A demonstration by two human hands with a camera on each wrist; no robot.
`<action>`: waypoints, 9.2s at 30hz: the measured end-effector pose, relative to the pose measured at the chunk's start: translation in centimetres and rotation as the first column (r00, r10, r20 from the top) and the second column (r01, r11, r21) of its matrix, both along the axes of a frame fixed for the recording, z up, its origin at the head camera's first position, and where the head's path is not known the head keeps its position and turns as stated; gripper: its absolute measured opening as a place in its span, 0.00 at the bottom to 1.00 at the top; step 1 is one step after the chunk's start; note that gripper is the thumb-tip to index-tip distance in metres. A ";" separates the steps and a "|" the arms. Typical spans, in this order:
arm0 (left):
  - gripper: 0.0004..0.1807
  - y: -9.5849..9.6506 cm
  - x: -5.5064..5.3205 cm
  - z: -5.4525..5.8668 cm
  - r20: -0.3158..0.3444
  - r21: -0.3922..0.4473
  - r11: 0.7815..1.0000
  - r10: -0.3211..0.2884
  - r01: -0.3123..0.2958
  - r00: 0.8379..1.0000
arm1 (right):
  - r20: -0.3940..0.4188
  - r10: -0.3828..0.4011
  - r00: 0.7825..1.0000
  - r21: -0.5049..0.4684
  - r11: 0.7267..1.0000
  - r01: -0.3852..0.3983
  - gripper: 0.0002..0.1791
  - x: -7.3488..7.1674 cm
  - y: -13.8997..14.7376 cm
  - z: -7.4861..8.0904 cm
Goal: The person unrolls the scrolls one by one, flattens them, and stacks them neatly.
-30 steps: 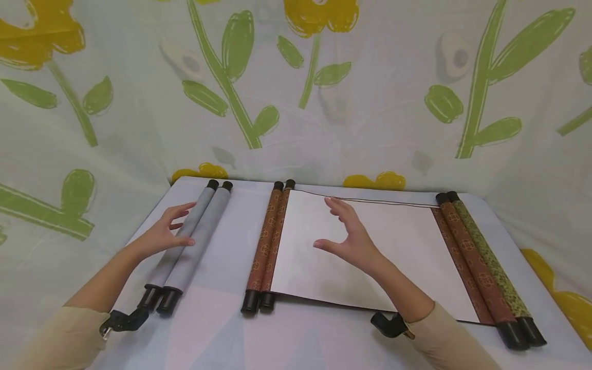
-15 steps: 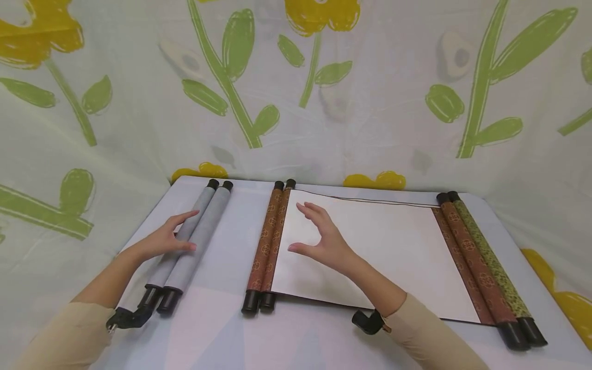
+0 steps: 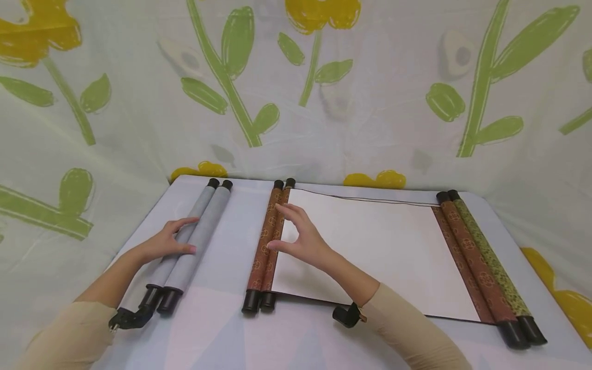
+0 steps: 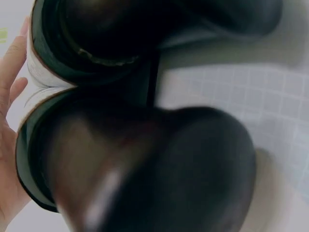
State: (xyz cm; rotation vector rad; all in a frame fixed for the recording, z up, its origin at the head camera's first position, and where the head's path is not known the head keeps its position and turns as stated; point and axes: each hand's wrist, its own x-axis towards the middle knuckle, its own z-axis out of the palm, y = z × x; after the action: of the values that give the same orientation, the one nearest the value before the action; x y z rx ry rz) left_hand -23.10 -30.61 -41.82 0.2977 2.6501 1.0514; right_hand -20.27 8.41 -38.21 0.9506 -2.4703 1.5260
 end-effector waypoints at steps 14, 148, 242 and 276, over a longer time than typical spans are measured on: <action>0.47 -0.2 0.1 -0.1 0.035 0.032 0.999 -0.003 0.002 0.999 | 0.126 0.022 0.992 0.013 1.000 -0.024 0.45 -2.0 -3.7 -0.1; 0.49 9.1 2.6 4.9 0.010 0.462 0.883 -0.091 0.076 0.996 | 0.606 0.015 0.795 -0.172 0.979 0.112 0.45 -3.1 -12.2 2.6; 0.35 18.9 2.8 5.9 -0.020 0.422 0.898 0.144 -0.122 0.989 | 0.532 -0.323 0.782 0.099 0.942 0.322 0.52 -1.4 5.1 3.8; 0.34 18.2 3.0 5.5 -0.022 0.355 0.918 0.199 -0.178 0.980 | 0.465 -0.374 0.802 0.160 0.927 0.340 0.54 -0.8 7.8 3.8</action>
State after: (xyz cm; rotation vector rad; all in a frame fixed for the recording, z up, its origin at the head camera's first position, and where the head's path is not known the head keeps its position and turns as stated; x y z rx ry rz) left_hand -20.13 -12.40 -36.28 0.1445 2.5678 1.6070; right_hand -21.10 16.19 -34.45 0.0617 -2.8241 1.7076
